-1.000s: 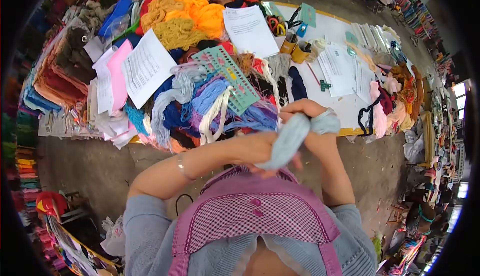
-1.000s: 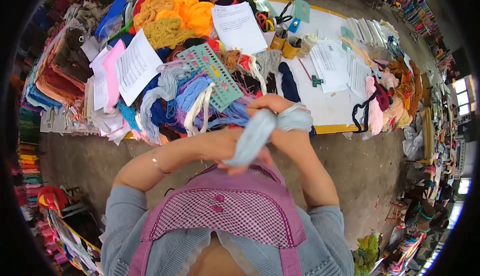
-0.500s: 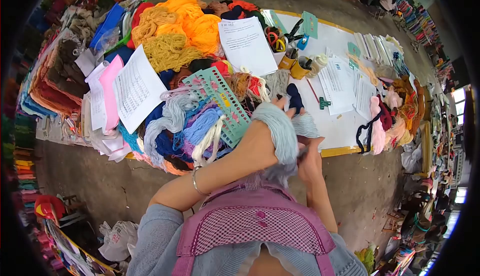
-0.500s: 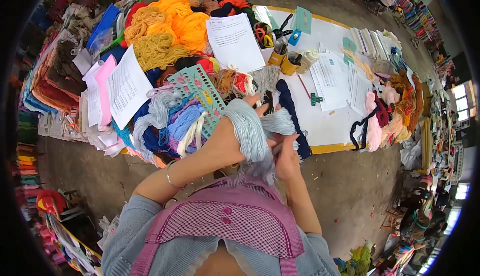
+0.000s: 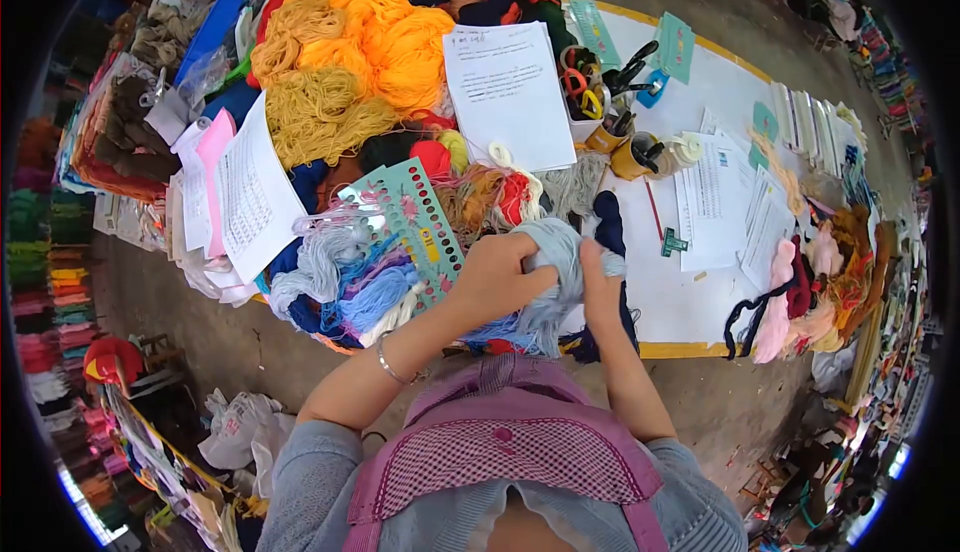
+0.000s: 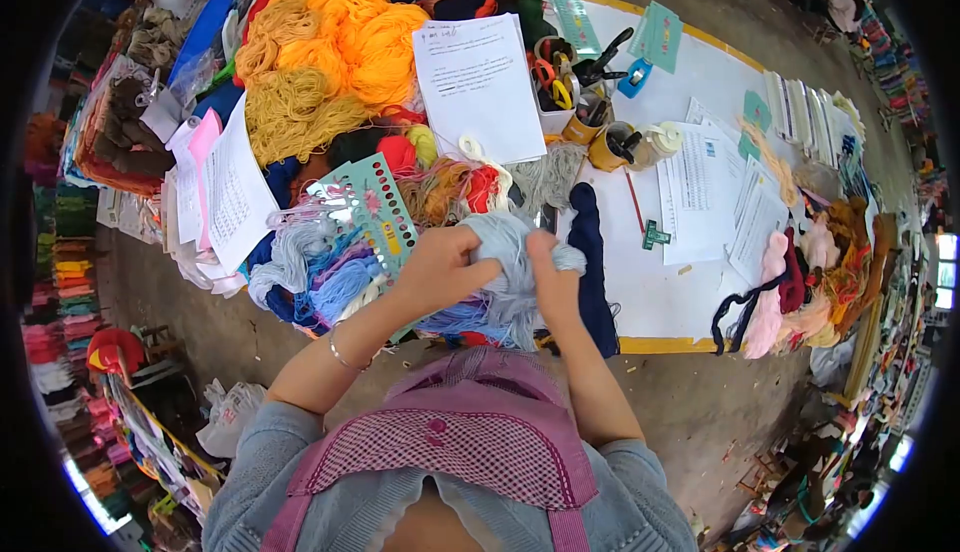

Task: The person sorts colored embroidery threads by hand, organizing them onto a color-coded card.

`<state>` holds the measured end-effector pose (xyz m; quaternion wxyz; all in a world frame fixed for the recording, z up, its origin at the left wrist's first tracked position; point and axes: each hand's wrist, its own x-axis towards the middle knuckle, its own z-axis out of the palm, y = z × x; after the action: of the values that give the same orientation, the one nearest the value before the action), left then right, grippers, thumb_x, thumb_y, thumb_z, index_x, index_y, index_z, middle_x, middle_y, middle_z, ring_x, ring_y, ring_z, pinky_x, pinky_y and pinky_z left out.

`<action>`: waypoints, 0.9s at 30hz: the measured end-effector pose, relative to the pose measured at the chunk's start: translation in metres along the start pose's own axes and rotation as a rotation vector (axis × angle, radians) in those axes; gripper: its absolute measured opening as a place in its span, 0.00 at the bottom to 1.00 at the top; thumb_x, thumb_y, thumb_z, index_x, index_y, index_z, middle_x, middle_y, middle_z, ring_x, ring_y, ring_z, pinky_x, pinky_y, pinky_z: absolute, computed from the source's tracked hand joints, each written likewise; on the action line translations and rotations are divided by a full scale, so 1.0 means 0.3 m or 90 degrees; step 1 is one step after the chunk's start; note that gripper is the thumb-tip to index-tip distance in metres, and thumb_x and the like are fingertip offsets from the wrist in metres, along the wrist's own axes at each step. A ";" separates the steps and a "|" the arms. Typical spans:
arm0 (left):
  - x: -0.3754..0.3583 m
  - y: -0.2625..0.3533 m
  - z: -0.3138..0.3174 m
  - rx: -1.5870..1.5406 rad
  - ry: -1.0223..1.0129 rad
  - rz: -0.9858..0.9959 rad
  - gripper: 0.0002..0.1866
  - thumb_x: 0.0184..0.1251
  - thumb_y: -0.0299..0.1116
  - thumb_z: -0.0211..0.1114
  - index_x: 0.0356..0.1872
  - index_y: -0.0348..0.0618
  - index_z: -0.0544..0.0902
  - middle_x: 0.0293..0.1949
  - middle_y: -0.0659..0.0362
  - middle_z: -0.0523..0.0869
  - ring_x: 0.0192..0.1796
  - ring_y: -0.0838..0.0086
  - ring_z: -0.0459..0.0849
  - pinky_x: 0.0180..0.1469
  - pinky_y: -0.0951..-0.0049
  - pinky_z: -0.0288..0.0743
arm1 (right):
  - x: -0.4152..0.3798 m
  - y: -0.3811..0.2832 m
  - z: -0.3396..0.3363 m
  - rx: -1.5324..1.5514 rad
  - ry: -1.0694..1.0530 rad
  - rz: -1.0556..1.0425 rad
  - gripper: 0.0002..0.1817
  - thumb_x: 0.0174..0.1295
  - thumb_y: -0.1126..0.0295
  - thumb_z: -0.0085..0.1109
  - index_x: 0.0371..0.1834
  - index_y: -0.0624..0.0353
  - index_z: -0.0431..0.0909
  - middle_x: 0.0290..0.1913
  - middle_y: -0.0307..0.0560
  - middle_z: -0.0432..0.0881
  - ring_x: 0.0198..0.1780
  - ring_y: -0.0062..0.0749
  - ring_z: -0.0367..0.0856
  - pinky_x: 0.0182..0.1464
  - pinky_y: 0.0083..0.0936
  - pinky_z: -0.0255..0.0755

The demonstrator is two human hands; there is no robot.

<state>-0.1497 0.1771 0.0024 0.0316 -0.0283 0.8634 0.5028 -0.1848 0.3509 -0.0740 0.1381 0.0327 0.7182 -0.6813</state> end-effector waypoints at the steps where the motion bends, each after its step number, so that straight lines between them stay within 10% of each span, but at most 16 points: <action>1: 0.005 -0.008 -0.014 -0.083 -0.015 -0.046 0.11 0.51 0.37 0.64 0.30 0.40 0.84 0.20 0.53 0.80 0.21 0.67 0.79 0.27 0.66 0.72 | 0.040 0.002 -0.017 -0.020 0.023 -0.035 0.16 0.65 0.60 0.58 0.37 0.66 0.81 0.34 0.42 0.81 0.37 0.24 0.76 0.42 0.25 0.70; 4: 0.048 -0.092 -0.128 -0.413 0.038 -0.227 0.07 0.54 0.31 0.65 0.31 0.40 0.87 0.23 0.66 0.83 0.24 0.85 0.76 0.26 0.77 0.68 | 0.183 0.094 -0.133 -0.091 0.073 0.031 0.18 0.67 0.58 0.56 0.25 0.61 0.77 0.23 0.36 0.74 0.28 0.19 0.70 0.33 0.19 0.65; 8: 0.146 -0.153 -0.185 -0.283 0.103 -0.269 0.08 0.56 0.29 0.67 0.34 0.35 0.84 0.30 0.62 0.84 0.33 0.80 0.79 0.35 0.77 0.71 | 0.210 0.009 -0.136 -0.117 0.027 0.147 0.19 0.69 0.57 0.52 0.25 0.60 0.77 0.23 0.35 0.75 0.27 0.18 0.71 0.31 0.16 0.63; 10: 0.172 -0.218 -0.237 0.122 0.184 -0.085 0.11 0.58 0.31 0.68 0.39 0.35 0.83 0.33 0.60 0.84 0.35 0.74 0.81 0.37 0.74 0.74 | 0.218 0.012 -0.227 -0.109 -0.027 0.105 0.19 0.68 0.55 0.54 0.28 0.60 0.80 0.28 0.38 0.80 0.29 0.18 0.73 0.31 0.17 0.66; 13: 0.132 -0.203 -0.202 0.012 0.201 0.078 0.24 0.54 0.31 0.70 0.54 0.40 0.77 0.50 0.53 0.80 0.51 0.66 0.82 0.52 0.72 0.76 | 0.165 -0.044 -0.467 -0.322 -0.314 0.249 0.17 0.60 0.55 0.61 0.28 0.59 0.81 0.30 0.42 0.83 0.32 0.21 0.78 0.32 0.21 0.69; 14: 0.097 -0.133 -0.191 0.039 0.120 0.081 0.33 0.51 0.34 0.72 0.61 0.41 0.73 0.60 0.52 0.76 0.60 0.63 0.76 0.62 0.66 0.69 | 0.144 -0.070 -0.523 -0.506 -0.509 0.285 0.17 0.58 0.54 0.63 0.29 0.59 0.81 0.30 0.43 0.84 0.32 0.26 0.80 0.32 0.23 0.70; 16: 0.044 -0.053 -0.116 -0.083 -0.078 0.179 0.42 0.48 0.38 0.74 0.67 0.42 0.66 0.68 0.49 0.68 0.69 0.59 0.67 0.71 0.62 0.57 | -0.018 -0.239 -0.399 -0.999 -0.470 0.118 0.17 0.57 0.56 0.63 0.28 0.61 0.79 0.25 0.46 0.80 0.29 0.24 0.79 0.32 0.26 0.71; 17: 0.033 -0.029 -0.050 -0.123 -0.158 0.266 0.48 0.47 0.40 0.74 0.71 0.42 0.60 0.71 0.46 0.61 0.74 0.58 0.57 0.74 0.61 0.49 | -0.069 -0.262 -0.375 -0.922 -0.445 -0.129 0.18 0.58 0.56 0.63 0.28 0.62 0.76 0.22 0.47 0.75 0.28 0.25 0.77 0.32 0.28 0.70; 18: 0.018 0.001 -0.001 -0.106 -0.237 0.338 0.51 0.48 0.42 0.75 0.73 0.42 0.55 0.73 0.44 0.55 0.77 0.58 0.50 0.75 0.62 0.45 | -0.107 -0.374 -0.275 -0.758 -0.470 -0.048 0.17 0.58 0.57 0.64 0.32 0.62 0.76 0.26 0.48 0.78 0.29 0.33 0.77 0.34 0.28 0.71; 20: -0.037 0.047 0.110 -0.238 -0.220 0.424 0.41 0.53 0.45 0.73 0.66 0.40 0.67 0.61 0.43 0.74 0.67 0.59 0.69 0.68 0.62 0.62 | -0.204 -0.632 -0.138 -0.499 -0.481 -0.017 0.14 0.60 0.62 0.63 0.38 0.62 0.75 0.31 0.47 0.80 0.30 0.36 0.76 0.35 0.26 0.71; 22: -0.060 0.118 0.067 -0.453 -0.582 0.131 0.24 0.64 0.49 0.65 0.49 0.38 0.80 0.38 0.51 0.86 0.44 0.67 0.85 0.50 0.67 0.76 | -0.278 -0.761 -0.123 -0.353 -0.334 -0.075 0.12 0.62 0.66 0.60 0.39 0.63 0.73 0.30 0.40 0.76 0.31 0.25 0.74 0.34 0.23 0.68; 23: -0.080 0.133 0.037 -0.463 -0.565 0.041 0.22 0.70 0.51 0.57 0.34 0.40 0.84 0.22 0.60 0.85 0.23 0.74 0.83 0.33 0.73 0.77 | -0.301 -0.799 -0.149 -0.298 -0.194 -0.085 0.10 0.63 0.66 0.58 0.39 0.62 0.72 0.29 0.36 0.73 0.32 0.19 0.72 0.33 0.21 0.65; 25: -0.108 0.151 -0.072 -0.380 -0.374 -0.120 0.23 0.69 0.53 0.57 0.35 0.40 0.84 0.27 0.59 0.87 0.22 0.74 0.83 0.31 0.74 0.77 | -0.249 -0.860 -0.220 -0.287 -0.084 -0.112 0.11 0.68 0.63 0.52 0.42 0.59 0.72 0.28 0.30 0.68 0.29 0.12 0.63 0.32 0.12 0.56; 27: -0.112 0.060 -0.155 -0.155 -0.146 0.048 0.13 0.66 0.43 0.59 0.39 0.46 0.83 0.25 0.56 0.84 0.24 0.67 0.83 0.30 0.67 0.75 | -0.182 -0.878 -0.294 -0.133 -0.034 -0.130 0.08 0.70 0.65 0.51 0.43 0.58 0.72 0.26 0.29 0.68 0.26 0.09 0.60 0.28 0.10 0.51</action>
<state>-0.1187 0.1461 0.0437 0.1074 0.0577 0.7874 0.6043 -0.2080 0.4275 0.1975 0.0898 -0.0729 0.7808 -0.6140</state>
